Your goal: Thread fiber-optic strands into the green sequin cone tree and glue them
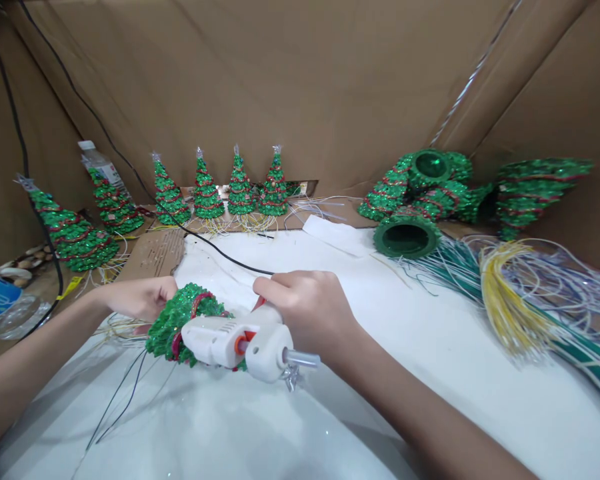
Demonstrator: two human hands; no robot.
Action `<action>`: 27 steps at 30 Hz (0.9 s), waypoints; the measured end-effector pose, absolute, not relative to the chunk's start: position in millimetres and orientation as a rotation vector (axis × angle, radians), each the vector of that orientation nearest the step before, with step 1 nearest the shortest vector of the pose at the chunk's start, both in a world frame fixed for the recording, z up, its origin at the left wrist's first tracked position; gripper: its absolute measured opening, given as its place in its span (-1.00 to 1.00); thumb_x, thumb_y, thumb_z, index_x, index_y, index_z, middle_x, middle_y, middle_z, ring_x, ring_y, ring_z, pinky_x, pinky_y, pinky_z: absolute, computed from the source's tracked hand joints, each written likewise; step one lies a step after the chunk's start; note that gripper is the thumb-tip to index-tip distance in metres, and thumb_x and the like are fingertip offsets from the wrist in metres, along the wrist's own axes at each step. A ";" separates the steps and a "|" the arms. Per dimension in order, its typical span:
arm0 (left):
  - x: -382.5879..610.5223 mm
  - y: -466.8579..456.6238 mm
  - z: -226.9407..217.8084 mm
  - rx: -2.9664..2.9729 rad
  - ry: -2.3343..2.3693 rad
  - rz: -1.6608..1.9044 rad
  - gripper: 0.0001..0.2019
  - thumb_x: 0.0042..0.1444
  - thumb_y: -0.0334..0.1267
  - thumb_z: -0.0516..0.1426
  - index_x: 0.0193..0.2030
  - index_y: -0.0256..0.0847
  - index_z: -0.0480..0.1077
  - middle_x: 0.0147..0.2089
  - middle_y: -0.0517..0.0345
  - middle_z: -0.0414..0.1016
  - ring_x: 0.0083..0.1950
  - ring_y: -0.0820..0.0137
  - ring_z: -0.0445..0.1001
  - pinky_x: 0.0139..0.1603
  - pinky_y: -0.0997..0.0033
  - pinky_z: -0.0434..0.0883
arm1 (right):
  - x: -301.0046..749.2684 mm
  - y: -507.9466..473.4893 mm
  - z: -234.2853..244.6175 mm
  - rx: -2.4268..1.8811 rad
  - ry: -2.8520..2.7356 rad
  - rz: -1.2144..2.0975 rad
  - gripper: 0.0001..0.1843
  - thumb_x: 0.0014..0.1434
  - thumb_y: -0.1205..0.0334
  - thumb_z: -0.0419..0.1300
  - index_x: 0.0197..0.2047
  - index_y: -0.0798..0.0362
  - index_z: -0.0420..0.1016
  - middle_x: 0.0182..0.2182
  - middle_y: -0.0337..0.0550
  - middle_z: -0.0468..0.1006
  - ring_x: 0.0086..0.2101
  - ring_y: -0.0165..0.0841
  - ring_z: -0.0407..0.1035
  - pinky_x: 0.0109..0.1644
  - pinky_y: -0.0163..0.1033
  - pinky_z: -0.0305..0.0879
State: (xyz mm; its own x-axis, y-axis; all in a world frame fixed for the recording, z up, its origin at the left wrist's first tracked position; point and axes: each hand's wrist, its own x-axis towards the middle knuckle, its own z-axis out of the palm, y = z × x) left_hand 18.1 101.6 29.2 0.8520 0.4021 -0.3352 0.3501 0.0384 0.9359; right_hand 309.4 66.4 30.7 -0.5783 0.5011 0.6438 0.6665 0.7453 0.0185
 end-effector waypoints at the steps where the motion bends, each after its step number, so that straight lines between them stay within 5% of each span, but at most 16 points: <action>1: 18.1 101.5 29.2 1.565 0.616 0.043 -0.78 -0.18 -0.60 0.03 -0.62 -0.32 0.45 -0.73 0.22 0.41 -0.76 0.59 0.26 -0.72 0.72 0.22 | 309.5 66.5 30.7 -0.880 -2.311 -0.344 -0.82 0.05 0.36 0.02 -0.48 0.00 0.41 -0.65 -0.28 0.43 -0.63 -0.47 0.21 -0.52 -0.27 -0.16; 13: 15.8 102.4 27.3 1.559 0.645 0.024 -0.78 -0.13 -0.60 0.07 -0.57 -0.32 0.50 -0.70 0.20 0.44 -0.73 0.58 0.29 -0.71 0.72 0.24 | 306.6 62.3 42.9 -0.872 -2.254 -0.364 -0.63 0.26 0.10 0.05 -0.49 0.07 0.48 -0.70 -0.25 0.38 -0.67 -0.48 0.18 -0.57 -0.30 -0.09; 27: 16.8 103.2 30.2 1.534 0.597 0.026 -0.77 -0.13 -0.59 0.04 -0.61 -0.31 0.48 -0.73 0.24 0.42 -0.76 0.62 0.26 -0.71 0.74 0.20 | 307.5 62.9 44.6 -0.831 -2.270 -0.310 -0.65 0.26 0.12 0.06 -0.46 0.10 0.51 -0.67 -0.27 0.44 -0.65 -0.49 0.28 -0.58 -0.34 0.01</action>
State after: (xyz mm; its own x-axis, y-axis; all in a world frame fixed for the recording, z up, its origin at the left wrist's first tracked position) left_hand 16.8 103.2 30.2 0.8581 0.3791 -0.3464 0.3481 0.0665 0.9351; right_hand 307.5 62.9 44.6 -0.5570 0.4768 0.6800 0.6419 0.7667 -0.0118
